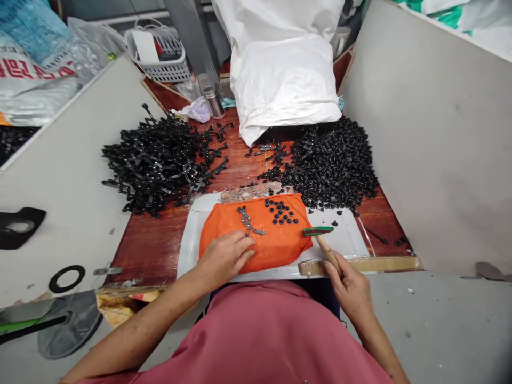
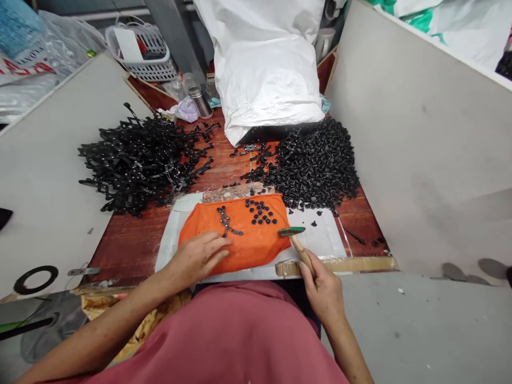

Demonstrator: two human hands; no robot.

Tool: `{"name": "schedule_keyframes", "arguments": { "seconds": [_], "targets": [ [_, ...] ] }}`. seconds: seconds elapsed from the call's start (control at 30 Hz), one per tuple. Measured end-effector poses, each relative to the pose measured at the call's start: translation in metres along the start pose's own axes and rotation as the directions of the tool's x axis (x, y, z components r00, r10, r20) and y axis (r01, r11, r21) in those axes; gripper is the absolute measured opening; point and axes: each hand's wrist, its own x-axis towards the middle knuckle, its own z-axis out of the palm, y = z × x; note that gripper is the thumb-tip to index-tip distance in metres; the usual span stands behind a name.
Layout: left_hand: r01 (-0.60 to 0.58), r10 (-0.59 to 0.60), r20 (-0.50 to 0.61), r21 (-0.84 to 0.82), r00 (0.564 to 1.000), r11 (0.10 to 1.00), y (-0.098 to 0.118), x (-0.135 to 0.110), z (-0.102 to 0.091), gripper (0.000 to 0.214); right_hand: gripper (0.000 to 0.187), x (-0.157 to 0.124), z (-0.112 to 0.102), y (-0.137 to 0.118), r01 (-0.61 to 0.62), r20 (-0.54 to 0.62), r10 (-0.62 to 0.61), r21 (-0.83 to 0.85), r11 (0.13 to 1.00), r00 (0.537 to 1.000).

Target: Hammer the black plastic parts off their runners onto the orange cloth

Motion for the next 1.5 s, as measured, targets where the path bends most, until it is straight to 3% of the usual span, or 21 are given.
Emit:
{"name": "schedule_keyframes", "arguments": {
  "seconds": [0.07, 0.17, 0.27, 0.37, 0.47, 0.53, 0.67, 0.8, 1.23, 1.5],
  "targets": [
    [0.047, -0.047, -0.002, -0.051, 0.999, 0.998, -0.007, -0.002, -0.003, 0.02, 0.051, 0.0, 0.0, -0.001, -0.005, 0.001, 0.005, 0.014, 1.0, 1.0],
    [0.114, -0.108, -0.096, 0.055, 0.989, 0.992, -0.013, 0.006, -0.012, 0.022, 0.05, 0.0, -0.001, -0.002, -0.007, -0.001, 0.007, 0.018, 1.0, 1.0],
    [-0.016, 0.022, -0.033, 0.178, 0.999, 0.984, -0.015, 0.021, -0.009, 0.021, 0.049, 0.001, -0.001, -0.001, 0.004, 0.0, -0.004, 0.005, 1.0, 1.0],
    [-0.183, 0.17, 0.075, 0.217, 0.983, 0.959, -0.021, 0.036, 0.007, 0.016, 0.05, 0.0, 0.001, 0.001, 0.005, 0.008, -0.005, 0.003, 1.0, 1.0],
    [-0.243, 0.214, 0.162, 0.194, 0.963, 0.95, -0.029, 0.043, 0.019, 0.025, 0.05, -0.001, 0.003, 0.002, -0.001, 0.0, 0.001, 0.023, 1.0, 1.0],
    [-0.194, 0.169, 0.164, 0.151, 0.972, 0.969, -0.032, 0.046, 0.019, 0.027, 0.048, -0.001, 0.003, 0.001, -0.003, -0.003, 0.003, 0.03, 1.0, 1.0],
    [0.034, -0.032, 0.11, -0.015, 0.993, 0.999, -0.026, 0.053, 0.016, 0.03, 0.045, -0.001, 0.001, -0.004, -0.01, 0.012, 0.009, 0.019, 1.0, 1.0],
    [0.13, -0.104, 0.175, -0.149, 0.979, 0.98, -0.016, 0.064, 0.023, 0.038, 0.044, 0.0, -0.002, -0.007, -0.001, 0.028, 0.0, 0.018, 1.0, 1.0],
    [0.108, -0.095, 0.18, -0.064, 0.979, 0.992, -0.007, 0.072, 0.038, 0.037, 0.043, -0.001, -0.002, -0.006, -0.009, 0.036, 0.009, 0.001, 1.0, 0.999],
    [0.085, -0.094, 0.209, 0.052, 0.973, 0.995, -0.006, 0.071, 0.038, 0.039, 0.042, 0.0, -0.006, -0.01, 0.009, 0.068, -0.011, 0.019, 1.0, 0.998]
  ]
}}
